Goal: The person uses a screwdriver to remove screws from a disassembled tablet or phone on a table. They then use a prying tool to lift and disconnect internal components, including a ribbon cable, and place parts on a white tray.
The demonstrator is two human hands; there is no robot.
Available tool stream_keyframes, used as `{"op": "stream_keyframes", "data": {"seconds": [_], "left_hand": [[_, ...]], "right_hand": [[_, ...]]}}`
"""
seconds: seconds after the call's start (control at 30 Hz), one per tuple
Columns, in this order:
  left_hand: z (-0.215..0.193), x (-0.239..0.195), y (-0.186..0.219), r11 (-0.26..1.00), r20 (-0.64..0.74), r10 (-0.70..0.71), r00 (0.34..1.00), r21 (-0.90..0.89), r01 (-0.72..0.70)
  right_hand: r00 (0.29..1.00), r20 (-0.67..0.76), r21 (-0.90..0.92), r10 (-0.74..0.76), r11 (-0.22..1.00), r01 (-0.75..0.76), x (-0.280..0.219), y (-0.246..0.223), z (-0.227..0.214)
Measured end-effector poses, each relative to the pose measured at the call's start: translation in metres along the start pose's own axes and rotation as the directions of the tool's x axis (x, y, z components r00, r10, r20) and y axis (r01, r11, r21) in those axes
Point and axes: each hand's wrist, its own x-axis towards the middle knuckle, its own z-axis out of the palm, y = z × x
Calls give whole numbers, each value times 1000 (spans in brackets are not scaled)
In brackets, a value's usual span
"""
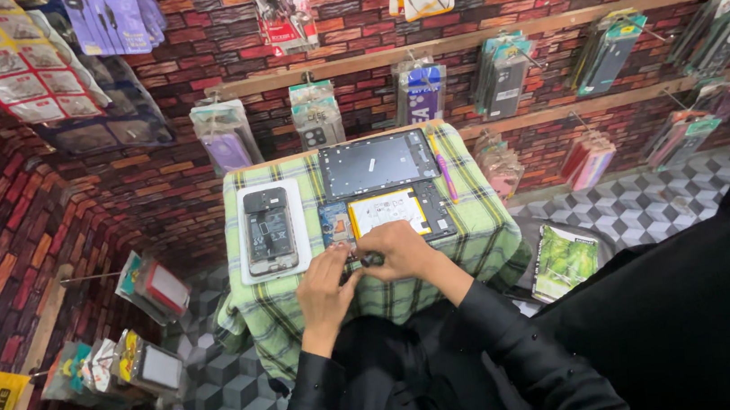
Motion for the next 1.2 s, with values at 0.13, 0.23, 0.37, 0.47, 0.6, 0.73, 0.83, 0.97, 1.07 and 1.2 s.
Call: {"op": "stream_keyframes", "data": {"seconds": [0.13, 0.23, 0.37, 0.47, 0.6, 0.73, 0.83, 0.97, 1.07, 1.2], "left_hand": [[-2, 6, 4, 997, 112, 37, 993, 65, -44], [-2, 11, 4, 998, 149, 31, 988, 44, -38], [0, 10, 5, 999, 95, 33, 995, 13, -34], [3, 9, 3, 995, 68, 72, 995, 59, -76], [6, 9, -1, 994, 89, 81, 993, 72, -87], [7, 6, -4, 994, 79, 98, 992, 31, -100], [9, 3, -7, 993, 53, 112, 992, 31, -114], [13, -2, -10, 986, 1, 157, 988, 56, -157], [18, -4, -15, 980, -1, 180, 984, 90, -179], [23, -13, -16, 972, -35, 197, 980, 139, -190]], "right_hand": [[998, -2, 9, 57, 998, -57, 7, 1, -2], [990, 66, -43, 125, 992, -122, 10, 3, -2], [990, -23, -31, 140, 990, -140, 5, 3, 4], [988, -132, -8, 78, 997, -80, 0, 3, 10], [984, -105, 13, 141, 990, -140, -1, 5, 12], [980, -80, -116, 184, 975, -192, 3, -1, 12], [976, -169, -162, 137, 973, -164, 4, -8, 14], [980, -126, -240, 155, 954, -182, 5, -11, 16], [980, -116, -213, 161, 960, -182, 7, -5, 16], [954, -126, -174, 271, 941, -290, 15, -2, 23]]}}
